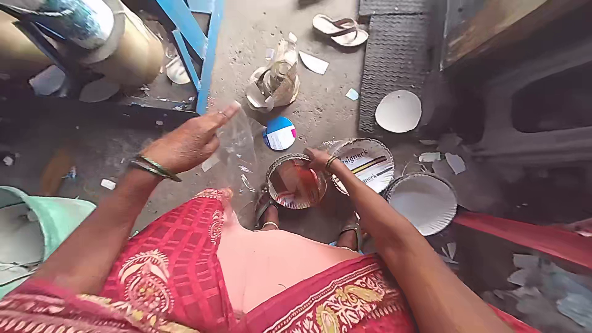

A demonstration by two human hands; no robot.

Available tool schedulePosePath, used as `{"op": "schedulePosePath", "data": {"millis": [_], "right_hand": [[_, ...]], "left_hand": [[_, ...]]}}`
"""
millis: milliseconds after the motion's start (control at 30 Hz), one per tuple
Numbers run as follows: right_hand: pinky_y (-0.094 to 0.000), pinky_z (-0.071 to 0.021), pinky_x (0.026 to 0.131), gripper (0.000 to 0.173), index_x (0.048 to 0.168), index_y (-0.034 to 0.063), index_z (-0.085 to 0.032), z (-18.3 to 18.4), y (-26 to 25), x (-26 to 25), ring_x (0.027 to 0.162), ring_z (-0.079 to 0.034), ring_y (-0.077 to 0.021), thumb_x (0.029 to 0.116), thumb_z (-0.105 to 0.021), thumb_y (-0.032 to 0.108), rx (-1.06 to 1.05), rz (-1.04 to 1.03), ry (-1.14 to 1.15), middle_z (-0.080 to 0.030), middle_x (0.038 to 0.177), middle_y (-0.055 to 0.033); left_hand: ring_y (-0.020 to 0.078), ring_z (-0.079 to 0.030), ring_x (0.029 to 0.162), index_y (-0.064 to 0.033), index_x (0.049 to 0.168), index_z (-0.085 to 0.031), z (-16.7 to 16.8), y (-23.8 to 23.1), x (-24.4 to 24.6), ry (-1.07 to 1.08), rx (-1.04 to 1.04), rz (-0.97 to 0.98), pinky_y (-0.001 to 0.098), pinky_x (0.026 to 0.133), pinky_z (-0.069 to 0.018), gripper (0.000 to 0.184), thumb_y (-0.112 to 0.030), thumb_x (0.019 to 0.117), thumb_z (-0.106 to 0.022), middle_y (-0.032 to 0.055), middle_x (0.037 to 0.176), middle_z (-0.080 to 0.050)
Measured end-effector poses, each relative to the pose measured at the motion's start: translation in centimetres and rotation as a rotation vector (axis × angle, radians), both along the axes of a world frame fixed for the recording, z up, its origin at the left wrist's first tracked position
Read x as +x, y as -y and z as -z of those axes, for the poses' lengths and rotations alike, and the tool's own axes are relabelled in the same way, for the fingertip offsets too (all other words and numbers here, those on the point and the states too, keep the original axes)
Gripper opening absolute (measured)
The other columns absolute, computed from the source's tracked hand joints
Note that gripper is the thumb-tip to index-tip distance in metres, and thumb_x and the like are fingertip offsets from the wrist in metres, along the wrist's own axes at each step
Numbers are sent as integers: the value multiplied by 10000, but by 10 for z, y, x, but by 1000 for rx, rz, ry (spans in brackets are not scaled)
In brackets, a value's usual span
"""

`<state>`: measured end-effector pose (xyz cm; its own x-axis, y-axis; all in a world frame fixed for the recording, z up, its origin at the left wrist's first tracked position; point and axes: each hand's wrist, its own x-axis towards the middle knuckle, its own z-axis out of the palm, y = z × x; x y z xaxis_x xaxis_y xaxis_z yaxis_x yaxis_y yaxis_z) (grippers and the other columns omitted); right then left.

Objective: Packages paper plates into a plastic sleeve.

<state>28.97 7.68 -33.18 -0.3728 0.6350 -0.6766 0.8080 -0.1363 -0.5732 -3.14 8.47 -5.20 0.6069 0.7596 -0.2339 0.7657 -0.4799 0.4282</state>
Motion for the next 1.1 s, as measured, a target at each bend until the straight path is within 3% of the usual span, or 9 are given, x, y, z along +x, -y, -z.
{"op": "schedulePosePath", "data": {"millis": [133,333,467,567,733,833,900,967,1100], "right_hand": [[-657,-469,977,586,1451,-44,-423,-48,10,0,1138,-624,-504,969,-687,161,36,-29,41,-627,1225,-336],[-729,-458,877,408,1346,-23,-526,-181,22,75,1078,-628,-541,992,-610,161,353,303,165,-646,1145,-337],[-676,-466,935,467,1395,-29,-464,-269,43,112,1132,-627,-484,975,-599,123,574,663,74,-632,1204,-319],[-568,-469,1023,501,1420,-37,-457,-304,59,126,1209,-615,-384,963,-613,99,768,855,-123,-619,1281,-278],[-531,-460,1072,582,1497,-31,-407,-351,85,104,1241,-612,-369,1002,-617,190,960,943,-146,-616,1321,-273],[-557,-541,885,476,1449,-27,-456,-371,122,70,1020,-701,-407,1082,-471,276,1061,944,13,-690,1115,-258],[-551,-560,825,426,1360,-75,-526,-363,142,56,942,-716,-413,1059,-501,226,1205,1002,16,-700,1049,-267],[-540,-557,880,449,1398,-91,-497,-344,161,54,1000,-703,-406,1045,-511,187,1241,1027,-56,-679,1140,-283],[-622,-543,855,501,1473,-19,-407,-314,212,42,991,-688,-446,1058,-543,226,948,945,-126,-665,1122,-291]], "left_hand": [[311,-446,1448,-23,1588,-328,14,-1,17,-72,-104,-50,470,1194,-353,675,94,951,-517,194,1602,-392],[379,-393,1470,28,1591,-260,34,-14,100,-279,-298,-6,554,1192,-326,727,75,938,-575,225,1615,-350],[475,-596,1193,41,1570,-258,37,-28,153,-310,-313,-77,637,986,-475,741,36,922,-618,321,1389,-529],[495,-617,1131,50,1546,-288,26,-31,172,-196,-350,-265,645,950,-489,717,3,922,-639,362,1342,-542],[312,-625,943,52,1481,-384,-17,-8,192,3,-418,-400,476,865,-520,491,-51,1019,-513,272,1184,-596],[219,-640,919,5,1464,-435,-39,11,196,191,-466,-547,377,853,-538,419,-129,1069,-477,220,1175,-620],[214,-628,938,-33,1506,-383,-43,22,187,331,-519,-631,365,844,-536,454,-84,1061,-459,204,1206,-592],[241,-611,1015,-130,1618,-233,-45,34,175,515,-601,-641,390,870,-531,640,-2,1016,-411,217,1360,-529],[229,-648,1011,-144,1566,-329,-47,72,165,664,-615,-560,406,860,-558,560,-42,1028,-447,177,1303,-596]]}}
